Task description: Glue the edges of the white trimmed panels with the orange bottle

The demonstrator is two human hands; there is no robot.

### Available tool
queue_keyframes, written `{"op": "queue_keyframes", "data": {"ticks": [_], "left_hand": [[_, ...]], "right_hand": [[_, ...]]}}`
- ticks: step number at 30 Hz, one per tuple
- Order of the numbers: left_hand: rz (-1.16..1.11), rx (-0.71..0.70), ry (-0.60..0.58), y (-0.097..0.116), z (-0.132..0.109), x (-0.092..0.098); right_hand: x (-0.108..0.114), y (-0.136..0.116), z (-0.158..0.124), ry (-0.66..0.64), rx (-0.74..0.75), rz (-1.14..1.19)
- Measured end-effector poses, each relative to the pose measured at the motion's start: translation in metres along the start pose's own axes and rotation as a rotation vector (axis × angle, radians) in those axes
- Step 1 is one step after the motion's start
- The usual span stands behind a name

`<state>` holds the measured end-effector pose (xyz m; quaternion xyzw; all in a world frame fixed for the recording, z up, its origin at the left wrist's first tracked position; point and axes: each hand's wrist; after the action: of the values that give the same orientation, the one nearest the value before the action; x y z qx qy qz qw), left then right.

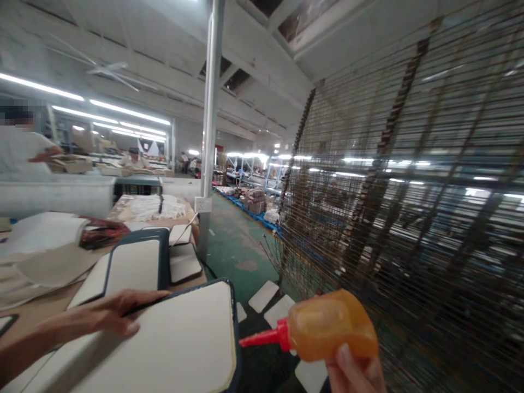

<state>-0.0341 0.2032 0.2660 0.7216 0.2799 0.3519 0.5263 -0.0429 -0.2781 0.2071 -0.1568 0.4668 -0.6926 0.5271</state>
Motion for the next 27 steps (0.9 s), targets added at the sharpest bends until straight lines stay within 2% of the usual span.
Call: {"op": "queue_keyframes", "data": {"ticks": [3,6,11,15,17,20,23,27], "left_hand": [[-0.022,0.007,-0.065,0.014,-0.003,-0.007],[-0.005,0.015,-0.08,0.019,-0.004,-0.008],[0.03,0.022,-0.101,0.027,-0.005,-0.01],[-0.006,0.064,-0.141,0.038,-0.008,-0.014],[-0.01,0.066,-0.139,0.038,-0.009,-0.013],[-0.009,0.043,-0.135,0.031,-0.008,-0.007],[-0.024,0.032,-0.156,0.022,-0.006,-0.003],[-0.034,0.036,-0.15,0.02,-0.007,-0.002]], "right_hand": [[-0.002,-0.004,0.002,-0.024,0.026,-0.055],[-0.011,-0.006,-0.002,-0.064,-0.005,-0.075],[-0.03,-0.011,-0.006,-0.165,-0.1,0.119],[-0.039,-0.031,-0.004,-0.286,-0.128,0.166],[-0.043,-0.041,-0.005,-0.348,-0.142,0.214],[-0.05,-0.052,-0.01,-0.347,-0.159,0.279],[-0.05,-0.053,-0.013,-0.326,-0.168,0.284],[-0.043,-0.047,-0.009,-0.437,-0.133,0.283]]}}
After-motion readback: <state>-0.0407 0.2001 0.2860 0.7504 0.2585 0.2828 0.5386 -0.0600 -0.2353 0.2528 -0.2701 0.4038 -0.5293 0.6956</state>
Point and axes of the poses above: each hand's wrist, its own z-axis towards the middle knuckle, its own x-axis out of the back of the hand, y = z × x, and after that the axes turned 10 degrees about x, right-handed
